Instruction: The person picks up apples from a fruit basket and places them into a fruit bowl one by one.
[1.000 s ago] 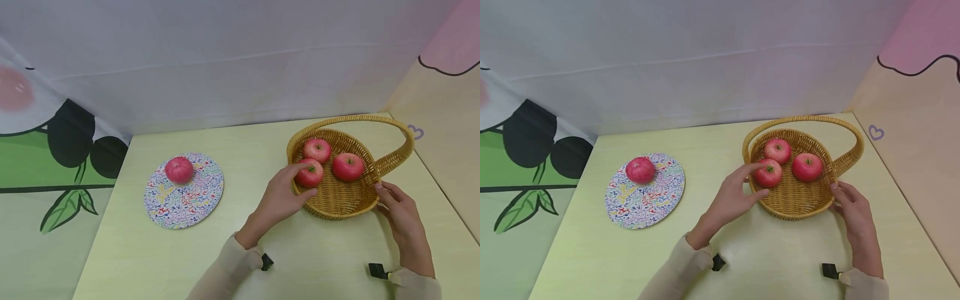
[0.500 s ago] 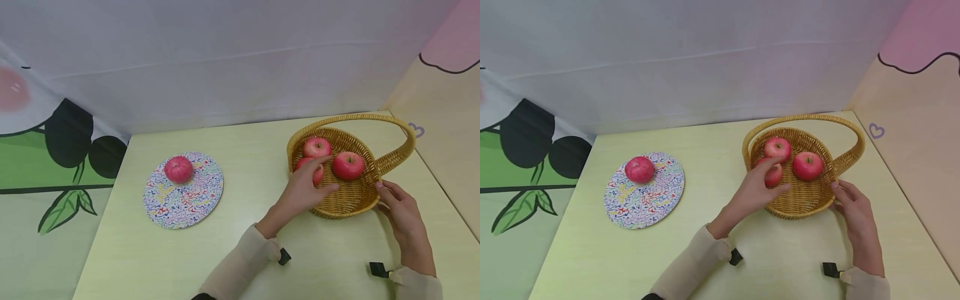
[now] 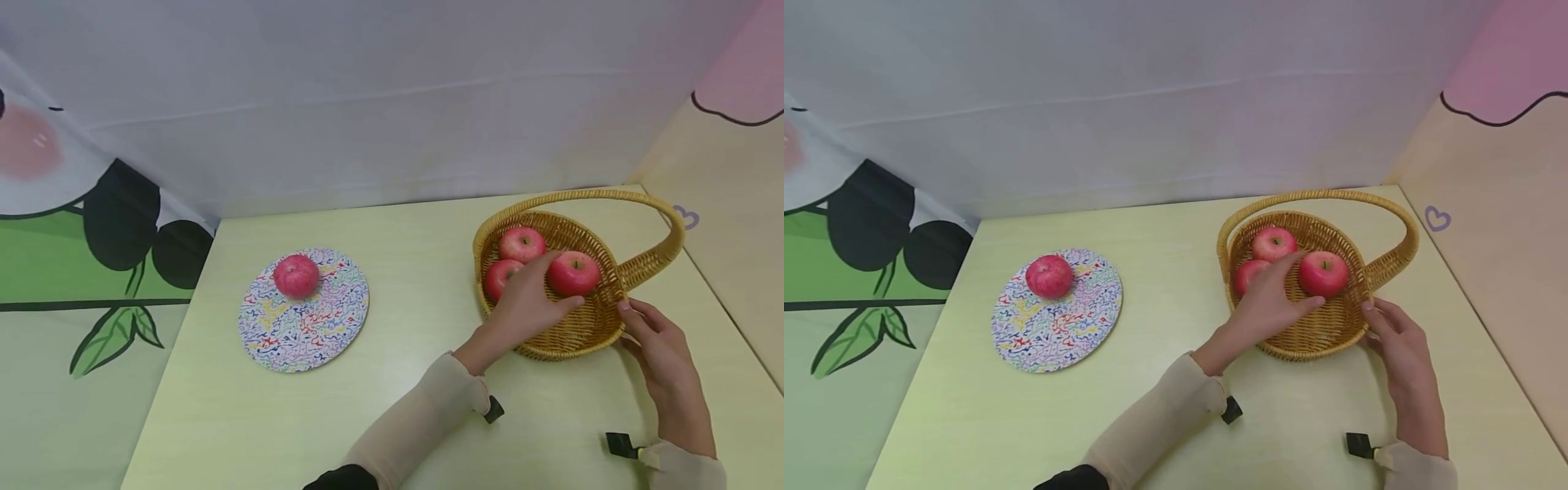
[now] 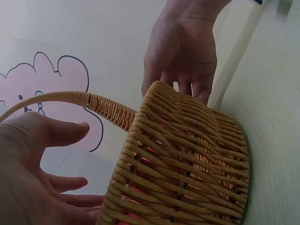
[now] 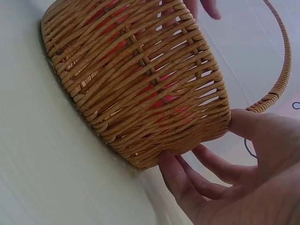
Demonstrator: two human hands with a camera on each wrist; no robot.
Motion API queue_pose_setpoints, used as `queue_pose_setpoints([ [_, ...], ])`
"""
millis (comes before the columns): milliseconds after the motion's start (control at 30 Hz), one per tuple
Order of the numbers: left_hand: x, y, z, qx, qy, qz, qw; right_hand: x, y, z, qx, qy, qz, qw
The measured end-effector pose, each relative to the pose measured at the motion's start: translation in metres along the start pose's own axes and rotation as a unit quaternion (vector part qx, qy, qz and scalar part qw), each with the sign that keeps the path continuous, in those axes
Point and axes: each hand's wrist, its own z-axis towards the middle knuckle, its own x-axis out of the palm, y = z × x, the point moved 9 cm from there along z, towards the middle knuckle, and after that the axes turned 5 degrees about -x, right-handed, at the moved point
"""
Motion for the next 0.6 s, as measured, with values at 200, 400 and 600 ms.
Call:
queue_pose_setpoints([
  [200,0.009,-0.001,0.012,-0.025,0.006,0.011,0.9996,0.0,-0.001,0.0,0.001,0.0,-0.001,1.0],
  [400,0.018,-0.005,0.025,-0.039,0.002,0.055,0.9977,0.0,-0.001,0.0,-0.005,0.001,0.005,1.0],
  [600,0.031,-0.003,0.034,-0.074,0.005,0.078,0.9942,0.0,0.0,0.001,-0.008,0.007,0.001,1.0],
])
